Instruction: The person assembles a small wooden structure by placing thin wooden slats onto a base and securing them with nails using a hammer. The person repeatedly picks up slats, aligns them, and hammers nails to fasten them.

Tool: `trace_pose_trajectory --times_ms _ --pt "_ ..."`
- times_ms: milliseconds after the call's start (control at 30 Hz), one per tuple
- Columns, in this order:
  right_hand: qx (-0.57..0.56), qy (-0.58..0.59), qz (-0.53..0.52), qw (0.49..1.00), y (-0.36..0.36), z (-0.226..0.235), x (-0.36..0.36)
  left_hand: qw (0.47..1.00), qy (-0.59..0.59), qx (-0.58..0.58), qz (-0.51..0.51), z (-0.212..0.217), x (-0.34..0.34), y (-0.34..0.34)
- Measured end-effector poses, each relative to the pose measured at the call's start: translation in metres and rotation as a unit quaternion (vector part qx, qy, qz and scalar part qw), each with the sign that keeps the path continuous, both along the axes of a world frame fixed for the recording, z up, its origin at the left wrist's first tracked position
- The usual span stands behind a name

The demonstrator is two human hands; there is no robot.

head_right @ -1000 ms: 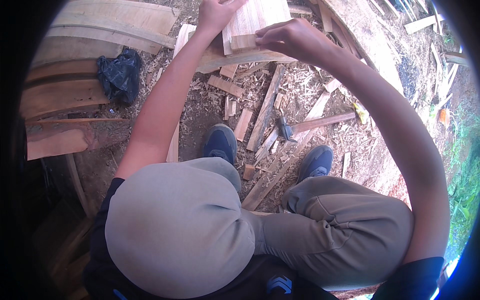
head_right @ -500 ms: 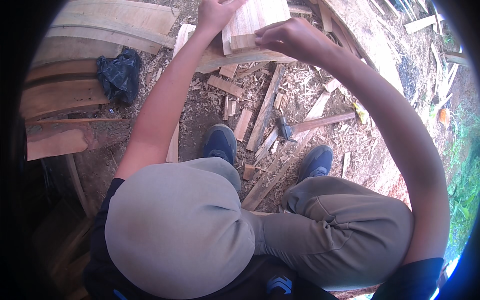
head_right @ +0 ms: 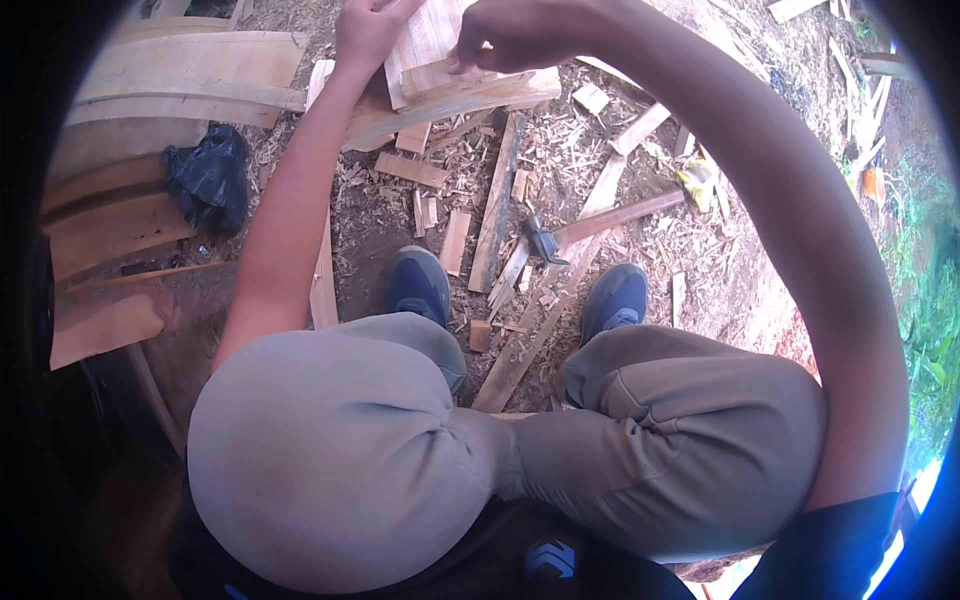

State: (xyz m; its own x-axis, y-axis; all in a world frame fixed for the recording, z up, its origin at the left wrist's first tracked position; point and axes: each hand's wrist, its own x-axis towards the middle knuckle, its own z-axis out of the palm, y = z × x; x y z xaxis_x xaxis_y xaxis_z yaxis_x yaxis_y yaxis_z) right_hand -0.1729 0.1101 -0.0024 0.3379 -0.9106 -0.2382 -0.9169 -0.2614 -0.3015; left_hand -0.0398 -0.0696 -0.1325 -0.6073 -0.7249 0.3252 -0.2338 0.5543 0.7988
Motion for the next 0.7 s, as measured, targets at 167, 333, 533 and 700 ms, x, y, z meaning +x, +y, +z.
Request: trace_pose_trajectory --times_ms 167,333,533,700 --pt "-0.054 -0.121 0.079 0.988 0.001 -0.027 -0.019 0.999 0.007 0.037 -0.014 0.006 -0.002 0.007" --pt "-0.053 -0.103 0.070 0.991 0.000 -0.033 -0.023 0.999 -0.003 0.038 -0.010 0.007 -0.001 0.006" --pt "-0.062 -0.108 0.051 0.991 0.004 -0.034 -0.019 0.999 0.008 0.040 -0.008 0.006 0.001 0.005" --pt "-0.055 -0.117 0.043 0.991 0.007 -0.036 -0.020 0.997 0.018 0.065 -0.021 0.009 0.000 0.007"
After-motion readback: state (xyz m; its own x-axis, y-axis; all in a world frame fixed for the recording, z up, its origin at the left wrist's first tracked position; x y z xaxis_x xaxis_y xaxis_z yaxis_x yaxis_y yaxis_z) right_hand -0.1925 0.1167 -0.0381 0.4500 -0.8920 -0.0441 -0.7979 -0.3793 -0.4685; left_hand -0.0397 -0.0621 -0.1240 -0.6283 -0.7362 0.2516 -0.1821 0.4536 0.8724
